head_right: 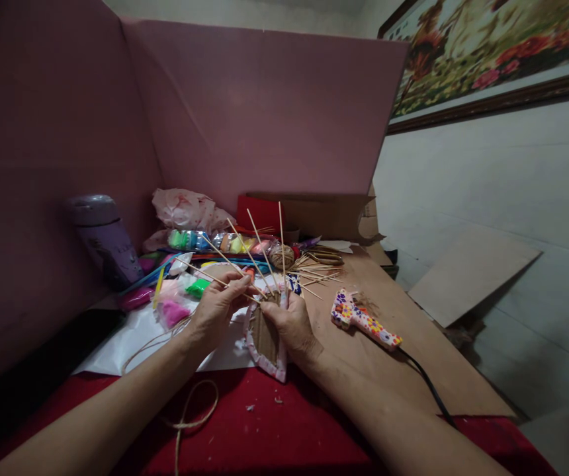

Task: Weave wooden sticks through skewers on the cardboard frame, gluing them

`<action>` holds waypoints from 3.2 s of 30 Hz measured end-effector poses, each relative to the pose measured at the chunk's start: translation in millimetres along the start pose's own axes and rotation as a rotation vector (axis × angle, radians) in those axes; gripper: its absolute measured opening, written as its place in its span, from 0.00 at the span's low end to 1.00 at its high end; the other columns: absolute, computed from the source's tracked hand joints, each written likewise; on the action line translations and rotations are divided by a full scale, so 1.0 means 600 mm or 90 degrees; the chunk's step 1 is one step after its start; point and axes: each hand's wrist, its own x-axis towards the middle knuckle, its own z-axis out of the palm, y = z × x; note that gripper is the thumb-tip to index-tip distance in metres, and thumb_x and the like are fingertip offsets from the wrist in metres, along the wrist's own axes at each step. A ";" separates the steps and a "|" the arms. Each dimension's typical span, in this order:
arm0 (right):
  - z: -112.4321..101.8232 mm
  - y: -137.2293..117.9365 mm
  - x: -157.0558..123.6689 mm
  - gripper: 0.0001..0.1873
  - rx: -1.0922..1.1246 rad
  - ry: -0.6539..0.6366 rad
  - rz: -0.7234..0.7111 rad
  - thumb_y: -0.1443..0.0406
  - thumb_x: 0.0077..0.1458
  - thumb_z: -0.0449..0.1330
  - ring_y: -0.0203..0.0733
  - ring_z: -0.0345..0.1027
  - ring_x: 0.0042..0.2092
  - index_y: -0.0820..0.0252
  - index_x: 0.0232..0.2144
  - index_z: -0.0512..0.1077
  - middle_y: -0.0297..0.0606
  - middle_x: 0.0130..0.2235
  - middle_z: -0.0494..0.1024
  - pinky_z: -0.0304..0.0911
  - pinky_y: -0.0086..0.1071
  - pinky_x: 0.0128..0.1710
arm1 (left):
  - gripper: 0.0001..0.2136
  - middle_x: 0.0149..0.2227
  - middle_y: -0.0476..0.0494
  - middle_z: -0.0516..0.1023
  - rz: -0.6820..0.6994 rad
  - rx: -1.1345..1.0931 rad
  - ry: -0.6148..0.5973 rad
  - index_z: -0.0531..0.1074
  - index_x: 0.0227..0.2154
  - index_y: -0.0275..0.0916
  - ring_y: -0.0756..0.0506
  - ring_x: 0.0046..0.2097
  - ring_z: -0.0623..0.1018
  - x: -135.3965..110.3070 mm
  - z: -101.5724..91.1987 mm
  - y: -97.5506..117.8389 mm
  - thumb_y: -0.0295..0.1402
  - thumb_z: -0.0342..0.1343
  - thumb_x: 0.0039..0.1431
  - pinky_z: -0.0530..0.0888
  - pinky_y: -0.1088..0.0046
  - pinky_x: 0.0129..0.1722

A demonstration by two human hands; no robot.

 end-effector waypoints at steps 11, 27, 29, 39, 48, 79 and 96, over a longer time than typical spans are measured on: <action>0.000 0.001 0.003 0.11 -0.015 0.005 0.002 0.64 0.42 0.62 0.41 0.68 0.32 0.62 0.32 0.73 0.37 0.31 0.76 0.62 0.32 0.33 | 0.14 0.22 0.47 0.77 -0.006 0.000 -0.014 0.67 0.27 0.36 0.53 0.23 0.73 0.002 -0.002 -0.002 0.38 0.64 0.41 0.67 0.79 0.26; 0.000 0.002 0.003 0.11 -0.018 0.009 -0.005 0.64 0.43 0.62 0.40 0.68 0.32 0.62 0.32 0.72 0.37 0.31 0.76 0.62 0.32 0.33 | 0.13 0.22 0.46 0.77 -0.010 0.008 -0.010 0.67 0.27 0.36 0.53 0.23 0.73 0.002 -0.002 -0.003 0.37 0.63 0.43 0.66 0.79 0.25; -0.001 0.002 0.003 0.11 -0.016 0.006 -0.003 0.64 0.43 0.62 0.41 0.68 0.32 0.63 0.32 0.72 0.37 0.31 0.76 0.62 0.32 0.33 | 0.13 0.22 0.47 0.77 -0.010 0.004 -0.009 0.67 0.27 0.36 0.53 0.23 0.73 0.003 -0.002 -0.003 0.37 0.63 0.42 0.66 0.79 0.25; 0.002 0.000 0.003 0.10 -0.001 0.018 0.004 0.64 0.41 0.63 0.38 0.66 0.28 0.62 0.30 0.72 0.34 0.27 0.75 0.61 0.30 0.30 | 0.14 0.22 0.47 0.77 -0.014 0.006 -0.006 0.67 0.27 0.36 0.53 0.23 0.73 0.004 -0.003 -0.004 0.38 0.64 0.42 0.66 0.79 0.25; 0.000 0.005 0.003 0.10 -0.005 0.014 0.009 0.64 0.43 0.62 0.39 0.67 0.29 0.62 0.31 0.71 0.35 0.29 0.75 0.61 0.31 0.31 | 0.13 0.22 0.47 0.77 -0.012 0.001 -0.002 0.67 0.27 0.37 0.53 0.23 0.73 0.002 -0.001 -0.003 0.37 0.63 0.42 0.66 0.80 0.25; 0.001 -0.001 0.002 0.10 -0.015 0.016 -0.003 0.64 0.42 0.62 0.40 0.68 0.30 0.61 0.30 0.72 0.35 0.29 0.76 0.62 0.32 0.32 | 0.15 0.22 0.46 0.77 -0.015 -0.005 0.006 0.68 0.27 0.36 0.53 0.22 0.73 0.002 0.000 -0.002 0.38 0.65 0.39 0.66 0.80 0.25; 0.000 0.003 0.003 0.10 -0.003 0.014 0.004 0.65 0.42 0.62 0.39 0.67 0.29 0.61 0.31 0.72 0.34 0.29 0.75 0.62 0.31 0.31 | 0.15 0.22 0.46 0.77 -0.010 -0.009 -0.002 0.68 0.27 0.36 0.52 0.23 0.74 0.003 -0.001 -0.003 0.39 0.65 0.39 0.66 0.79 0.25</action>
